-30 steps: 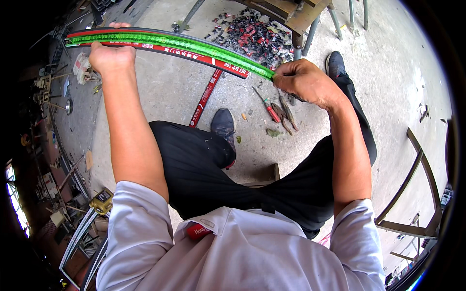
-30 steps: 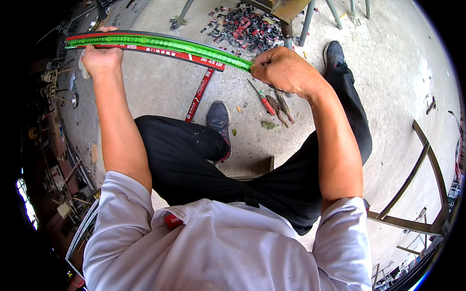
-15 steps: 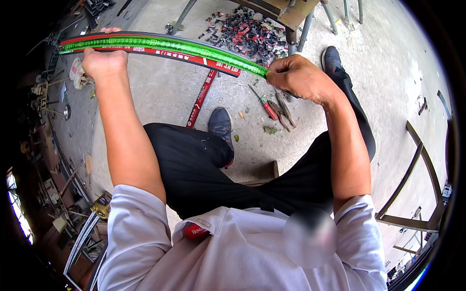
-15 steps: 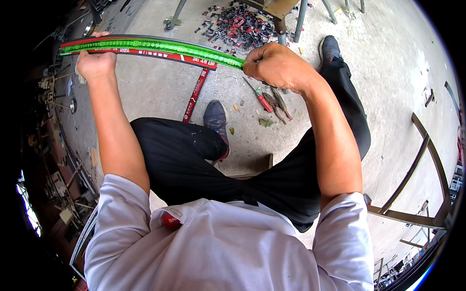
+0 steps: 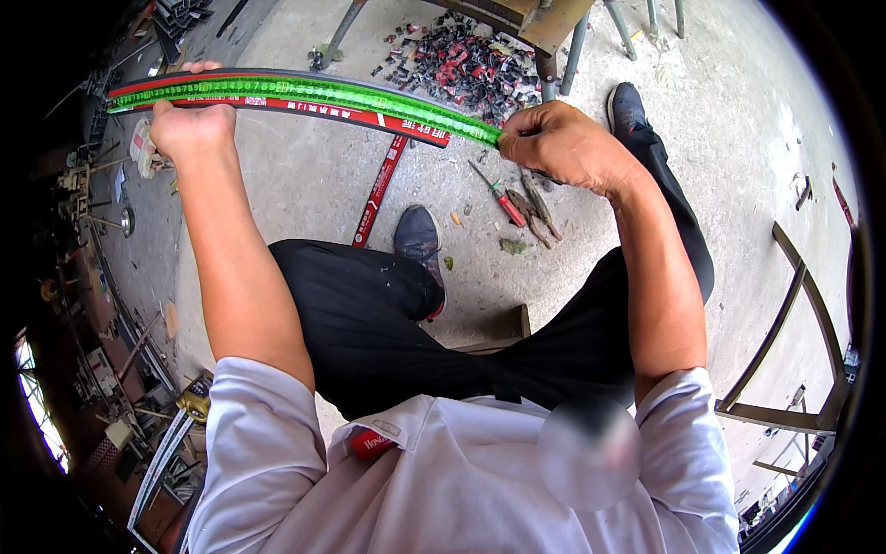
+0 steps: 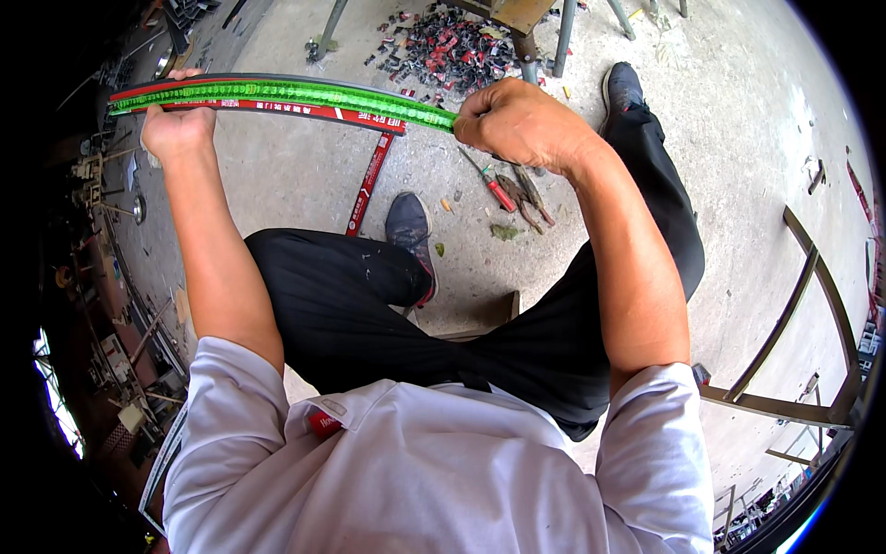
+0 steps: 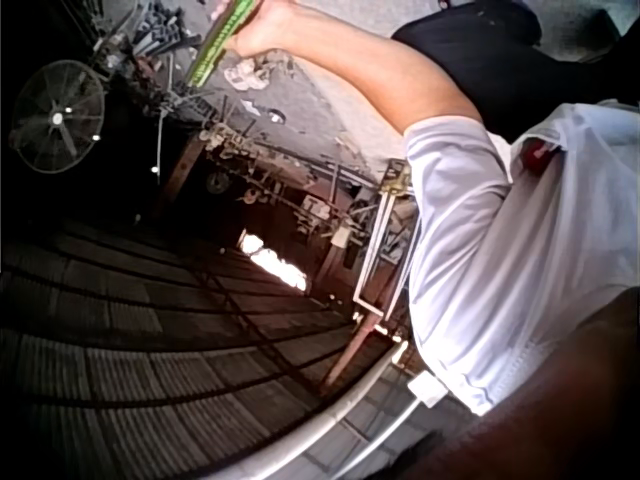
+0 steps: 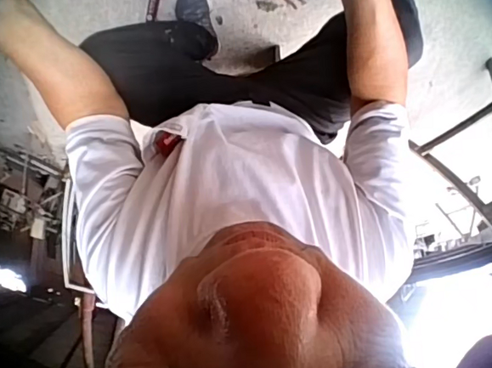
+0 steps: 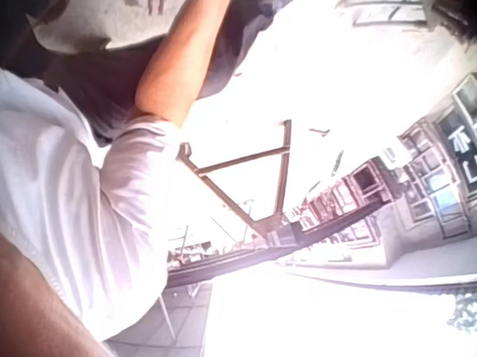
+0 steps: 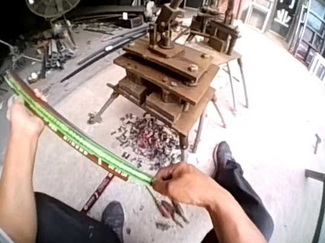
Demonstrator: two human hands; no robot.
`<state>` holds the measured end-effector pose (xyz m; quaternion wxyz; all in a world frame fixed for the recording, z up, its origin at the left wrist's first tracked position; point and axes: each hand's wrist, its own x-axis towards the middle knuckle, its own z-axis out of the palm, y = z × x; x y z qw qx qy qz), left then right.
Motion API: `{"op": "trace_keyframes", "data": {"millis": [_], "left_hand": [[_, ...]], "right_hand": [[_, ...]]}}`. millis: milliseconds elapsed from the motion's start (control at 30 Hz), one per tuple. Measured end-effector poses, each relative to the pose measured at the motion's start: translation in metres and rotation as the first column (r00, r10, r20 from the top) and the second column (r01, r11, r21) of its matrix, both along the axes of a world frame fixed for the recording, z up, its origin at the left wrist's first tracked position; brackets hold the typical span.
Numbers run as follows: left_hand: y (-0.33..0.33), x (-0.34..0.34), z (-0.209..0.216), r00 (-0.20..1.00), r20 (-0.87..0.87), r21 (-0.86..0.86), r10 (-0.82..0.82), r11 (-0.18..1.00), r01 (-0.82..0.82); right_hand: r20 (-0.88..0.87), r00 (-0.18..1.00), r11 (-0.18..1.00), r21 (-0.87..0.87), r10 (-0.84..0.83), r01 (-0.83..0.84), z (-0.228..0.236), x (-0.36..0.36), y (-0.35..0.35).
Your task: The person measures a long red metal strip with a green tape measure, then peels off its protective film. The person repeats the measuring and peeling process on a second red metal strip.
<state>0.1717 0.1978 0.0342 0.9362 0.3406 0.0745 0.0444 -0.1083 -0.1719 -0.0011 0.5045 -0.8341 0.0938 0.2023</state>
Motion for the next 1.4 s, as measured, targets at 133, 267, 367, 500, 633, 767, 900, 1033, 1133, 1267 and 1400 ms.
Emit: {"op": "trace_keyframes", "data": {"millis": [133,267,367,500,633,767,900,1033,1133,1267,1400], "left_hand": [[-0.001,0.000,-0.001,1.000,0.007,0.010,0.005,1.000,-0.006],[-0.016,-0.015,0.006,0.974,0.040,0.229,0.221,0.947,-0.224],[-0.037,-0.041,0.025,0.954,0.022,0.403,0.297,0.871,-0.281],[-0.036,-0.049,0.027,0.949,0.217,0.618,0.227,0.721,-0.313],[-0.040,-0.060,0.023,0.942,0.330,0.732,0.066,0.611,-0.300],[-0.041,-0.061,0.014,0.950,0.275,0.835,-0.145,0.526,-0.161],[-0.059,-0.074,0.010,0.943,0.050,0.930,-0.329,0.360,0.076],[-0.071,-0.083,0.005,0.843,-0.156,0.956,-0.515,0.135,0.259],[-0.078,-0.090,0.002,0.762,-0.285,0.929,-0.581,0.027,0.368],[-0.085,-0.091,-0.003,0.681,-0.355,0.903,-0.640,-0.046,0.428],[-0.093,-0.090,-0.007,0.649,-0.375,0.904,-0.661,-0.105,0.415]], "right_hand": [[0.024,1.000,1.000,-0.001,-0.002,0.002,-0.006,0.000,-0.001],[0.161,0.983,0.996,0.040,-0.090,0.085,-0.008,-0.003,0.005],[0.086,0.980,0.978,0.124,-0.177,0.166,-0.011,-0.001,0.006],[0.056,0.971,0.973,0.010,-0.233,0.232,-0.033,-0.005,0.005],[-0.058,0.981,0.962,-0.215,-0.183,0.167,-0.079,-0.014,0.004],[-0.191,0.973,0.931,-0.360,-0.132,0.056,-0.114,-0.034,0.012],[-0.315,0.944,0.910,-0.411,-0.095,-0.045,-0.159,-0.061,0.023],[-0.282,0.949,0.907,-0.422,-0.139,0.008,-0.231,-0.102,0.041],[-0.252,0.950,0.902,-0.428,-0.184,0.061,-0.244,-0.119,0.058],[-0.388,0.906,0.898,-0.439,-0.170,-0.020,-0.250,-0.116,0.068],[-0.411,0.901,0.894,-0.443,-0.139,-0.065,-0.262,-0.117,0.064]]}}
